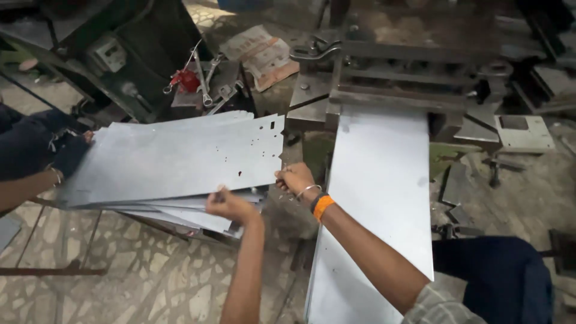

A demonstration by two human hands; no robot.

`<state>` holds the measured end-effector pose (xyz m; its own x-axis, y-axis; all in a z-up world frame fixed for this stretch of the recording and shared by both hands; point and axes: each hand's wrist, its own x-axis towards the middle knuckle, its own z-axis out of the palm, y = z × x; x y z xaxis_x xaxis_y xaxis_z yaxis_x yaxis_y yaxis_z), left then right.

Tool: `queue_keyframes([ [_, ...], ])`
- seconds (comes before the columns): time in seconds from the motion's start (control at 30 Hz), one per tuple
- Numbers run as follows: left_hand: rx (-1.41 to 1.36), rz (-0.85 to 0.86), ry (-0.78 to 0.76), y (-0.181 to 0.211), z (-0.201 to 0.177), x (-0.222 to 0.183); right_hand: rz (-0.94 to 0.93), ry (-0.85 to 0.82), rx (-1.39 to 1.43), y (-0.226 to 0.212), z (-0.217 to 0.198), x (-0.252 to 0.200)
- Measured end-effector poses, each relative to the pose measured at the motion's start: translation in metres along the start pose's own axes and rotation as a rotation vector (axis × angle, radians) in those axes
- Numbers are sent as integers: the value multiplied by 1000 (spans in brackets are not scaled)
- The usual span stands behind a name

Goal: Manually feeding metal sheets into a stamping machine and stacking the processed sheets.

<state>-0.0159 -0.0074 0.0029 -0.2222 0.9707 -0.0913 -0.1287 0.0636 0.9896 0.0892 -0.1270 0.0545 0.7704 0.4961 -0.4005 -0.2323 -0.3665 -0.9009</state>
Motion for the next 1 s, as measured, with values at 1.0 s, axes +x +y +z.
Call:
queue_keyframes([
  [1.0, -13, -314, -1202, 101, -172, -101, -120, -267, 465, 94, -227, -217],
])
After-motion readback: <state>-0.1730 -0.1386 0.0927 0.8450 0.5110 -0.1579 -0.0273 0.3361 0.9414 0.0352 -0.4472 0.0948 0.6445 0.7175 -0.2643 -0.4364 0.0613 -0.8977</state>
